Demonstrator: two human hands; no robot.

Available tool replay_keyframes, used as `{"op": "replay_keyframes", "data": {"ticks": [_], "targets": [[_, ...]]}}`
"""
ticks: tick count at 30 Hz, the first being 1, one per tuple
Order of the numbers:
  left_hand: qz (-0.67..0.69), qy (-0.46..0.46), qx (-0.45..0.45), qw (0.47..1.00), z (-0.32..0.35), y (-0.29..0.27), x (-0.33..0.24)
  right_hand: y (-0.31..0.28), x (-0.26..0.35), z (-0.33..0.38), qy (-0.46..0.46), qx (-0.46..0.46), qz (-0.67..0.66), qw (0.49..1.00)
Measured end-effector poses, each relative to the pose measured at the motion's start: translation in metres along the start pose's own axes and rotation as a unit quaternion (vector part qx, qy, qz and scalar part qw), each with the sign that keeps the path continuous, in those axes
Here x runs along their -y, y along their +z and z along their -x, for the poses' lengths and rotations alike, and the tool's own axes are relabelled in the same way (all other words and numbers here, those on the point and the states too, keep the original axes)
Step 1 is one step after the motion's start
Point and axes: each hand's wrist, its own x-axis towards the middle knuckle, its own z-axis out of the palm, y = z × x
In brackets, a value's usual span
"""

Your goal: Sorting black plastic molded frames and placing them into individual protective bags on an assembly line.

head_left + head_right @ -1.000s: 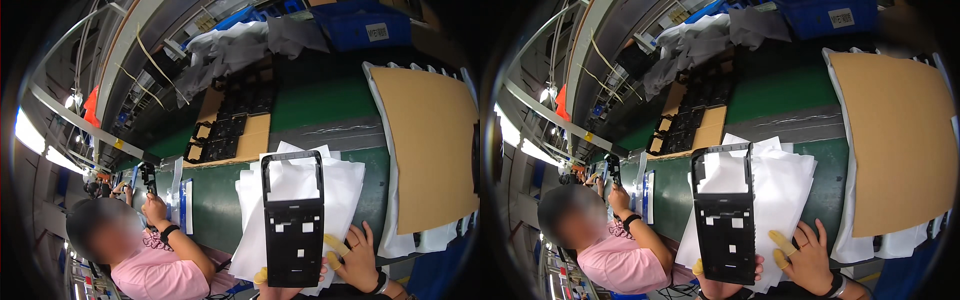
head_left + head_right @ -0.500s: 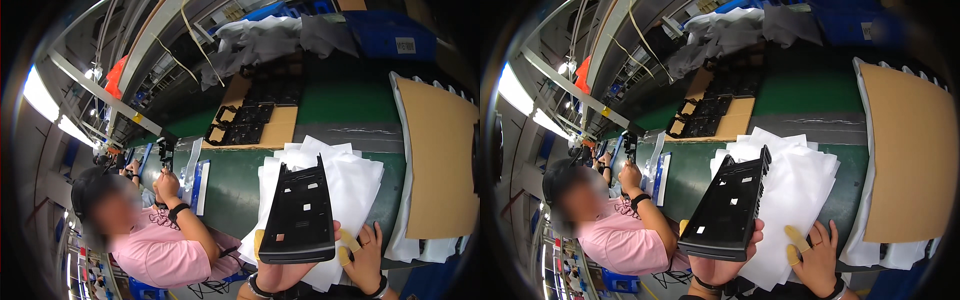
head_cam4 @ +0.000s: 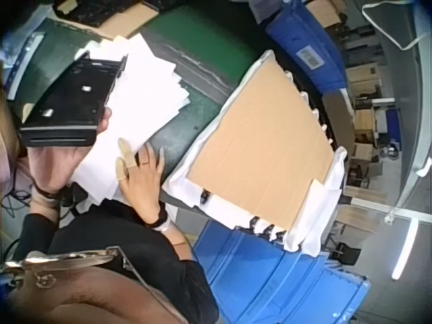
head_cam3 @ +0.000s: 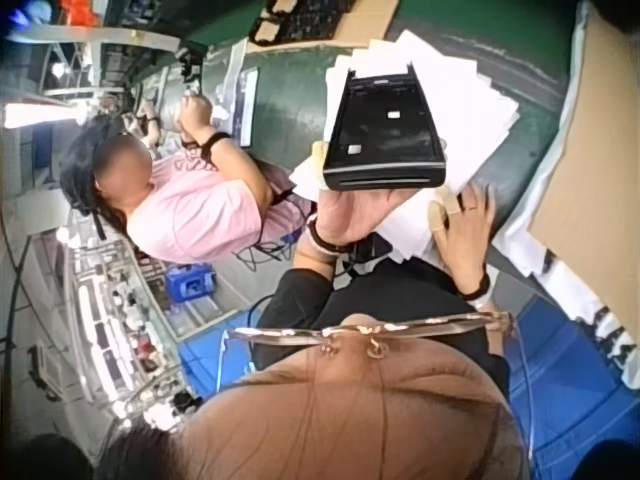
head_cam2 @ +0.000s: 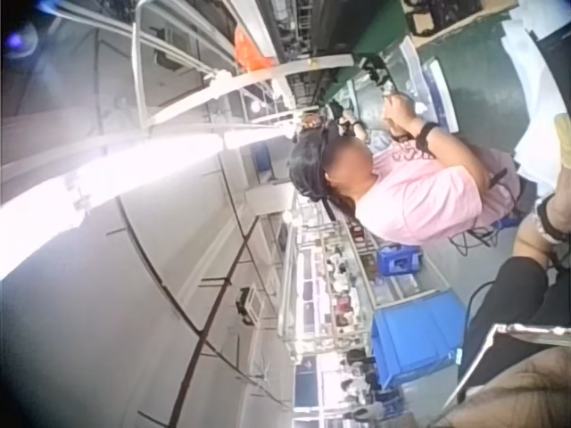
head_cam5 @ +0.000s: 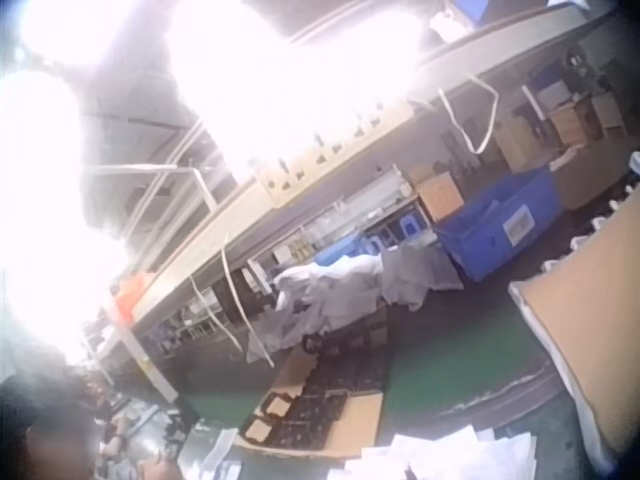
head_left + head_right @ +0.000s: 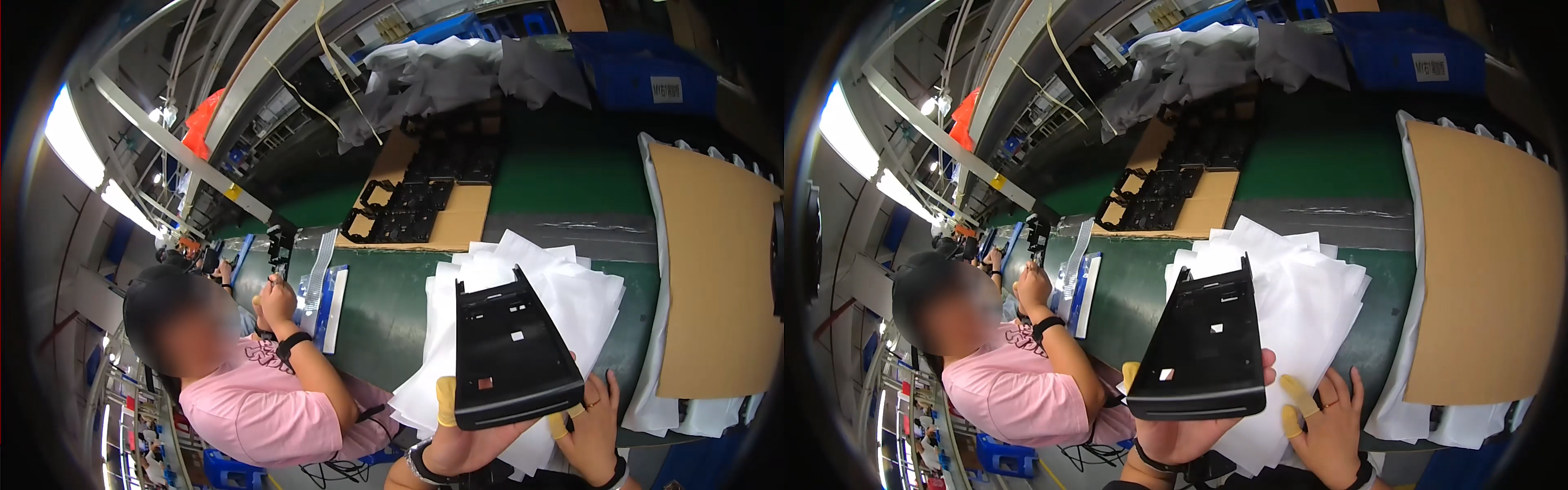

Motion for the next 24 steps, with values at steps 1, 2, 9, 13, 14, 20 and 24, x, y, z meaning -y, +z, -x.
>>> {"op": "replay_keyframes", "data": {"ticks": [1, 2, 9, 13, 14, 20, 24], "targets": [[0.005, 0.011, -0.075, 0.997, 0.004, 0.000, 0.006, 0.000, 0.000, 0.000, -0.001, -0.002, -0.001, 1.000], [0.003, 0.012, -0.073, 0.997, 0.005, 0.000, 0.007, 0.001, 0.000, 0.000, -0.005, -0.007, -0.001, 1.000], [-0.302, 0.043, -0.048, 0.951, 0.011, -0.012, 0.016, -0.001, 0.003, 0.003, -0.004, -0.014, -0.001, 1.000], [-0.780, 0.195, -0.108, 0.584, 0.020, -0.017, 0.014, -0.001, 0.005, 0.002, 0.011, -0.025, -0.020, 0.999], [-0.813, 0.232, -0.106, 0.524, 0.016, -0.017, 0.009, 0.001, 0.003, 0.002, 0.009, -0.027, -0.013, 1.000], [-0.837, 0.206, -0.139, 0.488, 0.021, -0.030, 0.001, -0.007, 0.005, 0.001, -0.011, -0.026, -0.007, 1.000], [-0.443, 0.004, -0.127, 0.887, 0.023, -0.069, -0.029, -0.006, 0.005, 0.001, -0.036, -0.037, -0.012, 0.999]]}}
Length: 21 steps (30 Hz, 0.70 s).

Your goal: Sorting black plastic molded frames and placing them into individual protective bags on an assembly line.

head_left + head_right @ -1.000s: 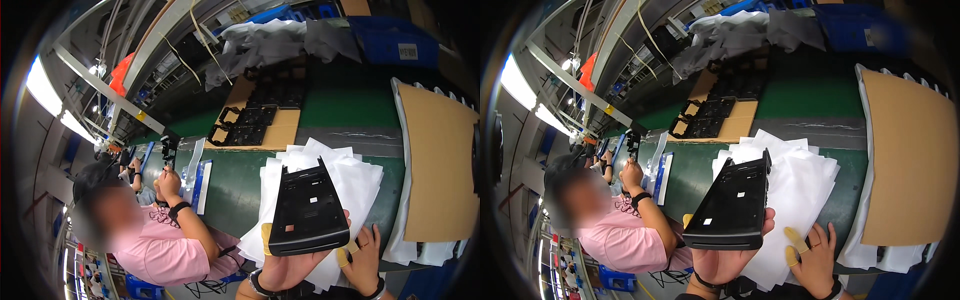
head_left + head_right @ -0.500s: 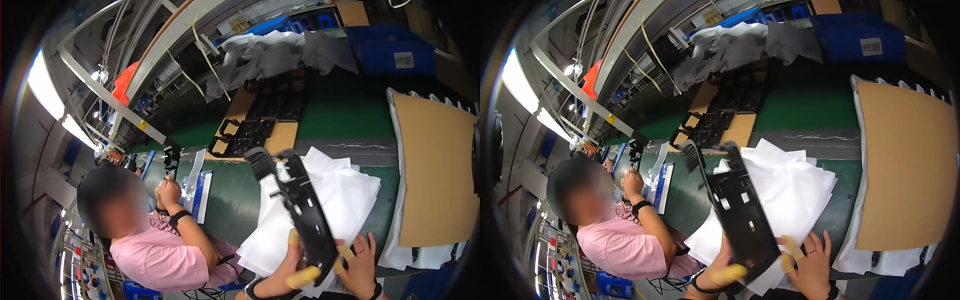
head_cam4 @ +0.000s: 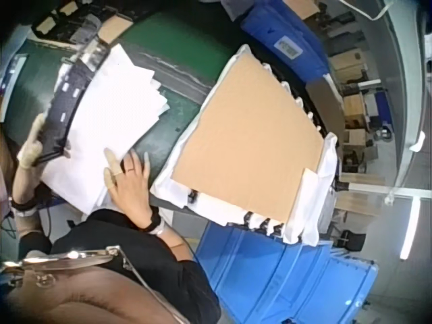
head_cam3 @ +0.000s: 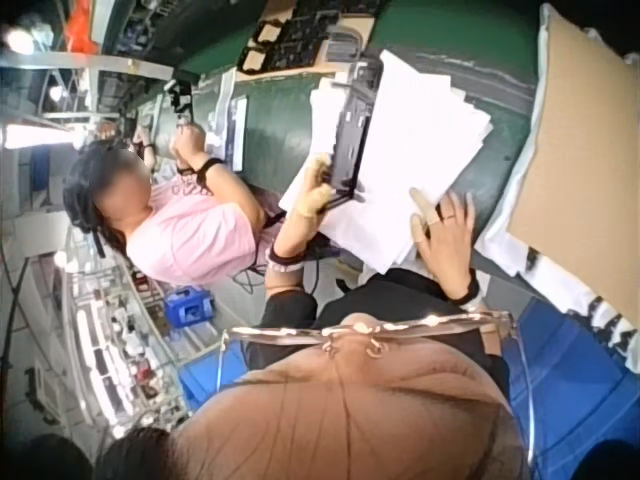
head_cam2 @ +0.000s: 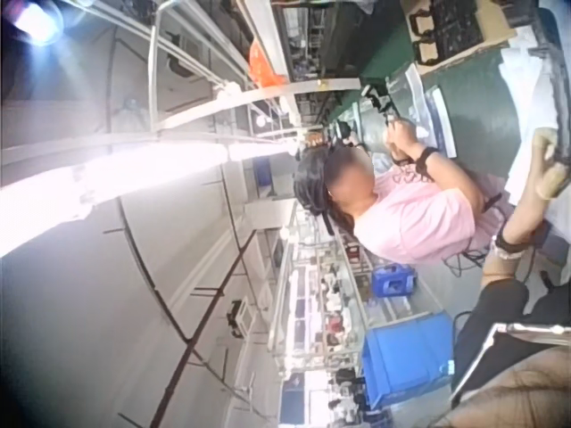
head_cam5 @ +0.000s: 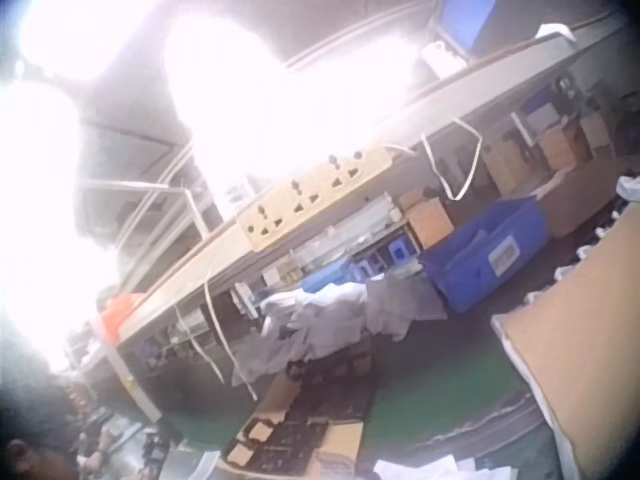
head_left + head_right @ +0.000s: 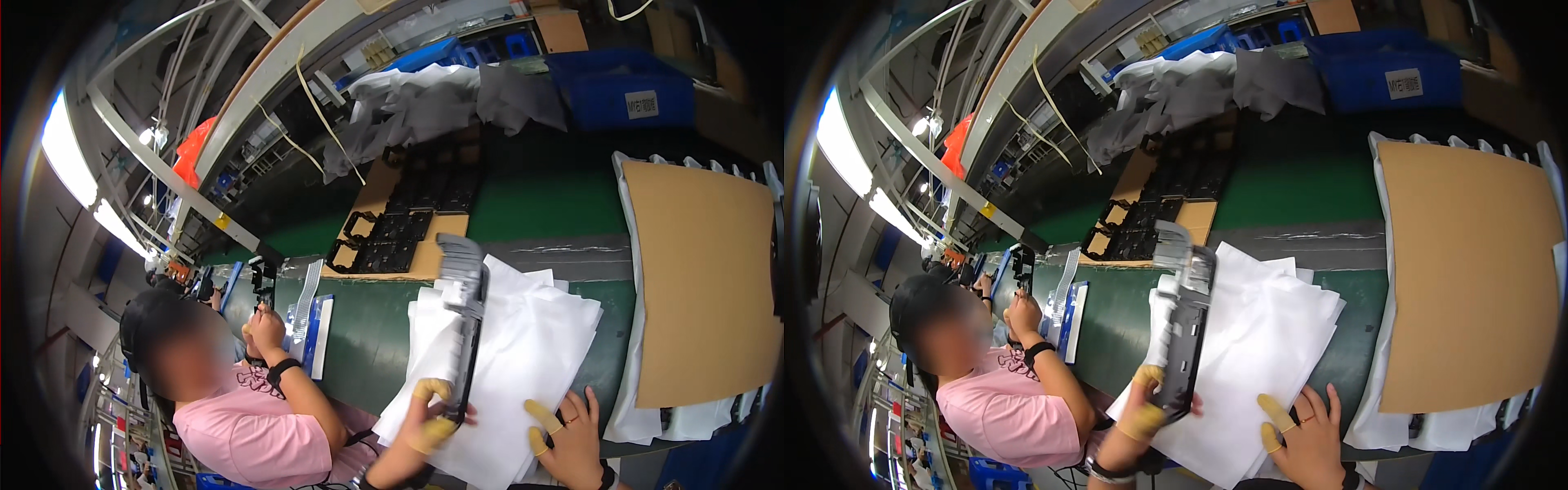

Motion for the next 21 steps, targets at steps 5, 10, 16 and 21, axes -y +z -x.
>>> {"op": "replay_keyframes", "data": {"ticks": [5, 10, 16, 21], "targets": [[-0.076, 0.074, -0.069, 0.992, -0.047, -0.025, -0.059, -0.001, -0.003, 0.004, -0.001, -0.010, 0.010, 1.000], [-0.527, 0.132, -0.180, 0.820, -0.093, -0.035, -0.073, 0.004, -0.005, 0.004, 0.002, -0.008, 0.002, 1.000], [-0.626, 0.162, -0.160, 0.746, -0.112, -0.026, -0.061, 0.003, -0.003, 0.006, -0.007, -0.006, 0.000, 1.000], [-0.582, 0.209, -0.255, 0.743, -0.080, -0.026, -0.049, -0.002, -0.006, 0.006, -0.006, 0.007, -0.001, 1.000]]}}
